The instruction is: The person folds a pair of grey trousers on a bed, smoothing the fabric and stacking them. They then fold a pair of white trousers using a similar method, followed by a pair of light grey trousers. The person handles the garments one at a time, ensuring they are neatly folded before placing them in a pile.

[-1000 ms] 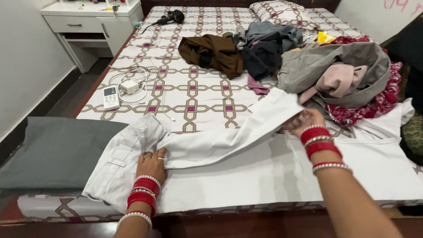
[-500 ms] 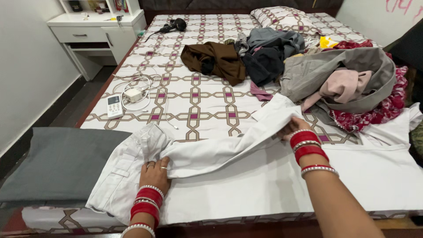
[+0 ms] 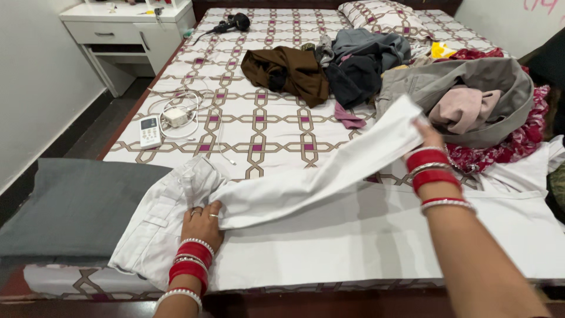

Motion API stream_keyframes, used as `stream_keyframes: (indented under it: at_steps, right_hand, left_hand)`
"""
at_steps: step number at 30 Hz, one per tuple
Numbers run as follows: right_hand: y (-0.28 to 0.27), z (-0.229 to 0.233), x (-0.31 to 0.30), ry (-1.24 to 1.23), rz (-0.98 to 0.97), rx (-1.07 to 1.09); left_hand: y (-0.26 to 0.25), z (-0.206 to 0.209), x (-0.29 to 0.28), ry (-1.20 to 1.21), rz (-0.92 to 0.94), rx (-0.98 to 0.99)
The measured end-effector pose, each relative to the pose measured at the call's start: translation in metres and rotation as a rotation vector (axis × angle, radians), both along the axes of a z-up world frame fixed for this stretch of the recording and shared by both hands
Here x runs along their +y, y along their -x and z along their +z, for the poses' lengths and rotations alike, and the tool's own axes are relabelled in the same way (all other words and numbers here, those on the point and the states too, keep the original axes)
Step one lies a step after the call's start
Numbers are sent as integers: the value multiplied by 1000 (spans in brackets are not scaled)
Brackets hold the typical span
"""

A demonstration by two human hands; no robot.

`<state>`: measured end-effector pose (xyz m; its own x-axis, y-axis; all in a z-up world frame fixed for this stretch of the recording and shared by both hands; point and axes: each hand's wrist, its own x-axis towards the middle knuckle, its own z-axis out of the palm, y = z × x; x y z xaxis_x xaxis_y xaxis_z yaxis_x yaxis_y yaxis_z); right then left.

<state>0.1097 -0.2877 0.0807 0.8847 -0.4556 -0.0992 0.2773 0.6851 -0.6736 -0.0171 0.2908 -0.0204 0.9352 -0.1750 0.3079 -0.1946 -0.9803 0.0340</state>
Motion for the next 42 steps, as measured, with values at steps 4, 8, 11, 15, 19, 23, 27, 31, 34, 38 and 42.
stream_keyframes:
  at_steps: [4,8,11,15,19,23,27,31,34,38,42]
  right_hand:
    - [44,54,-24,-5,70,-273]
    - [109,67,-42,54,29,-450]
    - [164,40,-64,110,-84,-213]
    - [201,-1,-88,172,-156,66]
    - [209,-11,-99,195,-178,102]
    - [214,4,-104,225,-208,36]
    - [230,18,-111,280,-255,2]
    - [252,9,-133,354,-316,75]
    - [254,-19,-157,443,-360,235]
    - [237,-68,-170,713,-464,531]
    - [169,-90,-90,1235,-364,478]
  left_hand:
    - [1,3,-1,19,6,-11]
    - [1,3,1,2,3,-19]
    - [1,1,0,-18,-10,-47]
    - [-1,3,1,-18,-17,-15]
    - [3,2,0,-47,-4,-17]
    - [4,2,-1,-11,-13,-48]
    - [1,-2,1,-2,-40,-78]
    - [1,-13,1,-94,-37,-154]
    - [2,-20,1,-79,-25,-193]
    - [2,-30,0,-111,1,-149]
    - [-15,-36,1,-231,-28,10]
